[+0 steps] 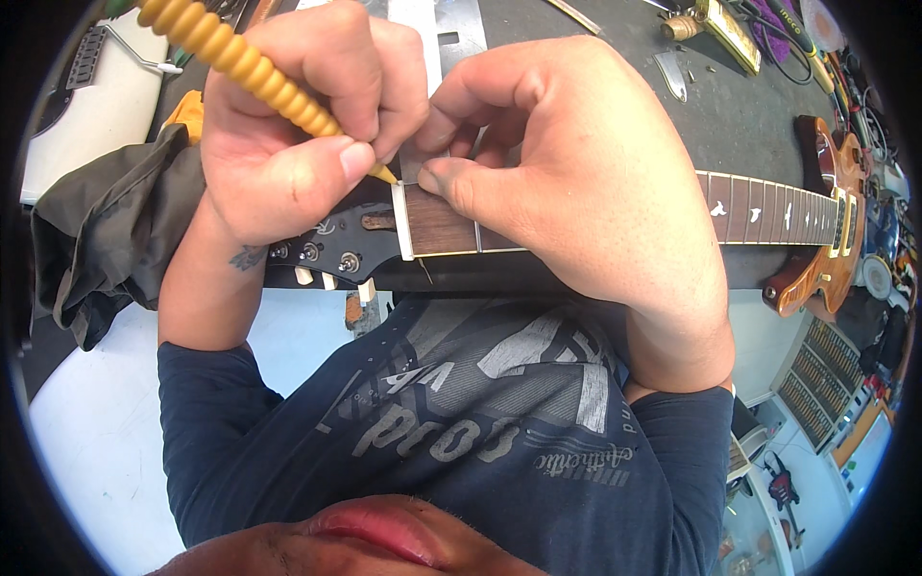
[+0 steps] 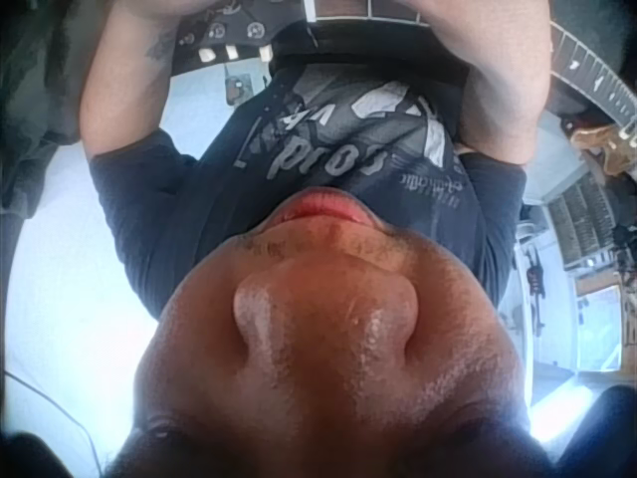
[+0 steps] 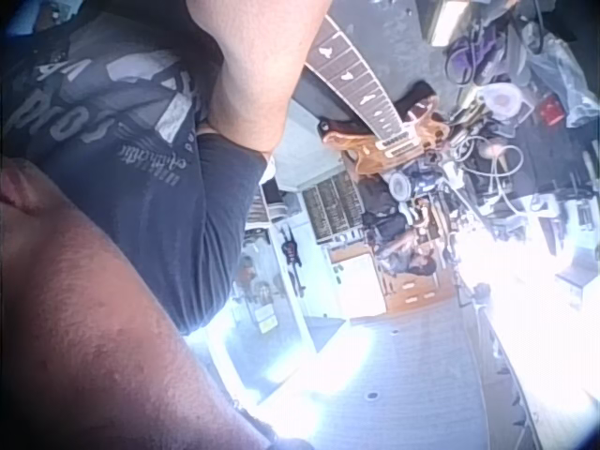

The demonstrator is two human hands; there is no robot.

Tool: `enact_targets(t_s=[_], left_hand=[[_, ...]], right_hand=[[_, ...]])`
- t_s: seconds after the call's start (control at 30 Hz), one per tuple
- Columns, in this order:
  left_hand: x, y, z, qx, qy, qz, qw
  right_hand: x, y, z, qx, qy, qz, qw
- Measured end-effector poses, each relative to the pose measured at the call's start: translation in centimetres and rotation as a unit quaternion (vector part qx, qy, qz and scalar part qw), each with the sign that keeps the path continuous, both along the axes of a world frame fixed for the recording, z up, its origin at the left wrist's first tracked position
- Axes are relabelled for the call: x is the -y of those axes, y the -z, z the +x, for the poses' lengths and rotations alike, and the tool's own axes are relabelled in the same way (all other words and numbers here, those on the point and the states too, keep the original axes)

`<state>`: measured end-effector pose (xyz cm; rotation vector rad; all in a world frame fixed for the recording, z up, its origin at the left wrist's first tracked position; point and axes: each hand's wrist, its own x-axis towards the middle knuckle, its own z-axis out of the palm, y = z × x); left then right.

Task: The person measures the nut slot and neck of an electric guitar using a metal ruler and marks points with a yellow pencil.

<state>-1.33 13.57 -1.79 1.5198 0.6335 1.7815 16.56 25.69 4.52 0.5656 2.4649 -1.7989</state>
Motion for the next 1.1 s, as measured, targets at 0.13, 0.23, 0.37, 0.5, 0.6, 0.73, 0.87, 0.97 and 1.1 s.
enact_targets(t_s=[0.13, 0.23, 0.37, 0.5, 0.6, 0.73, 0.87, 0.97, 1.1], left_hand=[[0.7, -0.3, 0.4, 0.042, -0.003, -0.062, 0.997], [0.8, -0.8, 0.1, 0.027, -0.018, -0.065, 0.997], [0.6, -0.8, 0.2, -0.003, -0.001, -0.046, 0.999], [0.3, -0.3, 0.4, 0.022, -0.005, -0.021, 1.0], [0.8, -0.5, 0.2, 0.012, -0.017, -0.056, 0.998], [0.9, -0.9, 0.1, 0.029, 0.007, -0.074, 0.997], [0.3, -1.2, -0.2, -0.007, 0.006, -0.043, 0.999], [0.2, -1.3, -0.2, -0.029, 0.011, -0.024, 0.999], [0.2, -1.5, -0.5, -0.033, 0.02, -0.029, 0.999]], right_hand=[[-0.1, 0.0, 0.0, -0.002, -0.004, -0.003, 1.0], [0.0, 0.1, 0.0, 0.0, -0.001, -0.007, 1.0], [0.0, 0.1, 0.0, 0.0, 0.001, -0.012, 1.0], [0.1, 0.1, 0.1, 0.001, 0.004, -0.006, 1.0], [0.1, 0.1, 0.1, -0.005, 0.003, -0.003, 1.0], [0.1, 0.1, 0.1, -0.004, 0.003, -0.004, 1.0], [0.0, 0.0, 0.1, 0.001, 0.001, -0.007, 1.0], [0.1, 0.1, 0.1, -0.005, 0.005, -0.007, 1.0], [0.1, 0.1, 0.1, -0.004, 0.006, -0.001, 1.0]])
